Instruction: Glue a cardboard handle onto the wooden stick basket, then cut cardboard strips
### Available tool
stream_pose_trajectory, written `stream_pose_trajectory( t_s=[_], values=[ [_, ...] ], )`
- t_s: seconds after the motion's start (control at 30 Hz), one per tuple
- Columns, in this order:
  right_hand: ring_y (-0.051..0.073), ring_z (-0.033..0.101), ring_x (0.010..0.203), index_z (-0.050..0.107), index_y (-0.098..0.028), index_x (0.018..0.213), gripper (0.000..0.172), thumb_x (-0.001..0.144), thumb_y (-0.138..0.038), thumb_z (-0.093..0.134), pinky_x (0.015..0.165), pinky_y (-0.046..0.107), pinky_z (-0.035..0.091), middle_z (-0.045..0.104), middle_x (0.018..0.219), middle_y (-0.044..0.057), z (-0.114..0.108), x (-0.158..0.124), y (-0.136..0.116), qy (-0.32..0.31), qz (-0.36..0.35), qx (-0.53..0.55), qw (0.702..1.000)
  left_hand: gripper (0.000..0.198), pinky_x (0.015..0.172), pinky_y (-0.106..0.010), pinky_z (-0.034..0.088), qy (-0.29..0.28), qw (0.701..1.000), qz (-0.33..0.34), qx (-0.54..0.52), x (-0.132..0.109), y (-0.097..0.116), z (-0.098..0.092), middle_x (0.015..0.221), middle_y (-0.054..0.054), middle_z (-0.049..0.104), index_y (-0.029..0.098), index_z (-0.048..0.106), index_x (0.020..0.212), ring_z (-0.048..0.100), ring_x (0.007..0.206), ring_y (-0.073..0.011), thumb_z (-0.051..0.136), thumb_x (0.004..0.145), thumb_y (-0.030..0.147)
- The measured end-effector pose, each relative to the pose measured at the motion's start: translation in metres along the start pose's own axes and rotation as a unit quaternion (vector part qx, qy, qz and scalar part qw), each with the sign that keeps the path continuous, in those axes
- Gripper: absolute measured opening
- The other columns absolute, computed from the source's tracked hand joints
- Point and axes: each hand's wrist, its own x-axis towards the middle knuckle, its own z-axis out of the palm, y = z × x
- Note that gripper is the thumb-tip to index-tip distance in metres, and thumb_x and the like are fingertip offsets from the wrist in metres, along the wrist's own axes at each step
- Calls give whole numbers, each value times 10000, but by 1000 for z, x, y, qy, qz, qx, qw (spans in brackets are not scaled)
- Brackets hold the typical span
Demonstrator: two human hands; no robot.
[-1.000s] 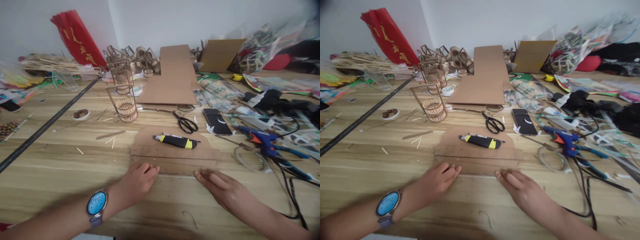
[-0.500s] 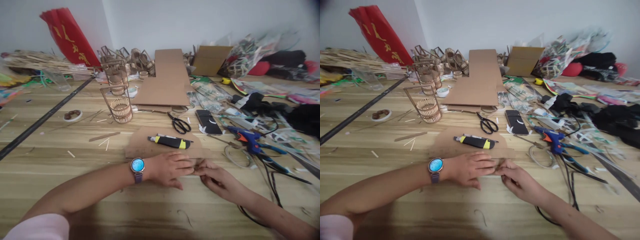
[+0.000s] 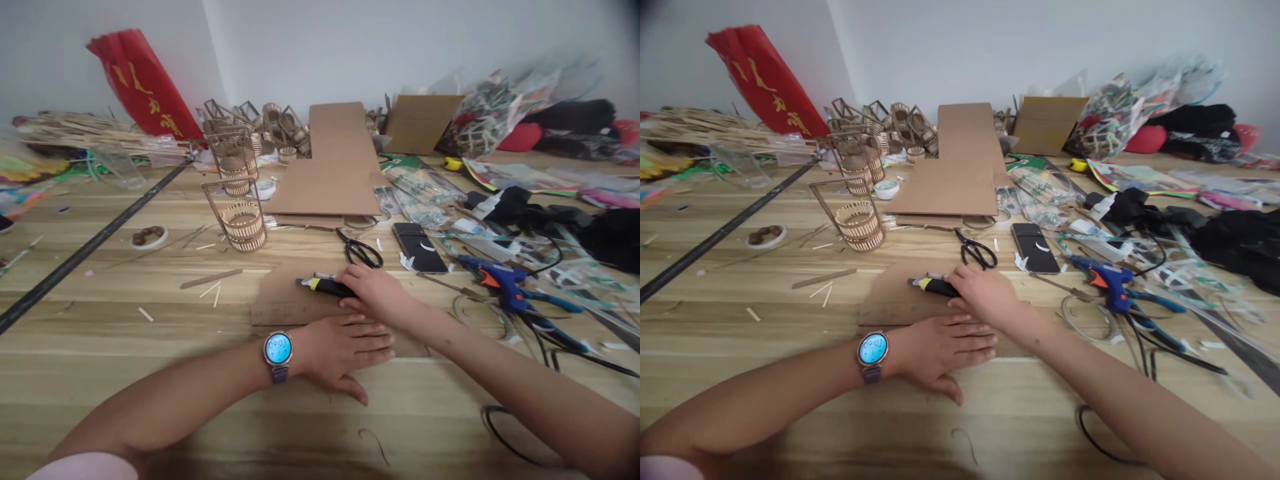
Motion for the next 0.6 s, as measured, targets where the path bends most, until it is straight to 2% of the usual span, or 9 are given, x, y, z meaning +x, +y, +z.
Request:
stream_pose_trajectory(
  t_s=[0.1,0.2,0.33,0.37,0.4,0.43,0.5,0.6],
  values=[
    [274,629,936,649,-124,1048,198,878,-133,546,760,355,491,663,1008,142,5,11,1,-4,8,3,1000,758,1218,-397,179,-7,1000,-2,5,0,0,1,1534,-120,371,55,396,1437,243,1464,-242,473,917,601],
    [261,641,876,627,-99,1013,210,875,-102,469,756,354,490,668,952,153,1,3,8,11,52,18,998,752,1216,-406,183,-13,1000,-5,0,-1,-1,0,1546,-119,350,65,371,1452,230,1469,-236,436,931,603],
    [222,645,822,540,-139,1164,293,927,-220,388,746,345,519,675,949,108,-14,-45,24,59,130,91,986,689,1214,-423,182,-14,1000,-9,-15,-2,-1,-2,1553,-108,341,89,344,1468,239,1467,-229,386,965,557],
    [226,643,836,542,-169,1174,305,938,-304,403,758,356,525,676,958,94,-17,-63,27,85,159,185,966,678,1215,-424,175,-13,1000,-9,-19,-2,-1,-2,1554,-106,339,93,341,1470,241,1466,-231,377,970,550],
    [227,639,836,546,-201,1175,330,931,-393,433,761,363,532,675,960,78,-20,-82,27,107,196,285,932,675,1216,-420,166,-12,1000,-9,-21,-3,-1,-1,1554,-106,339,95,337,1472,239,1467,-232,369,972,548],
    [220,640,816,552,-223,1162,355,913,-464,471,749,356,540,673,969,68,-22,-101,26,120,242,384,883,677,1218,-414,156,-10,1000,-9,-24,-3,-1,0,1554,-106,338,97,334,1474,232,1469,-233,361,973,552],
    [199,633,757,580,-244,1104,409,829,-546,605,686,312,543,669,935,54,-22,-137,17,115,334,539,765,684,1222,-404,130,-5,1000,-8,-30,-4,-2,2,1554,-107,335,97,327,1478,212,1475,-235,345,975,561],
    [164,588,652,631,-249,980,470,627,-493,825,579,254,518,663,828,39,-16,-177,-4,117,448,663,588,706,1225,-411,110,-5,999,-8,-36,-6,-3,5,1565,-109,307,99,304,1488,193,1480,-234,328,974,582]
  ],
)
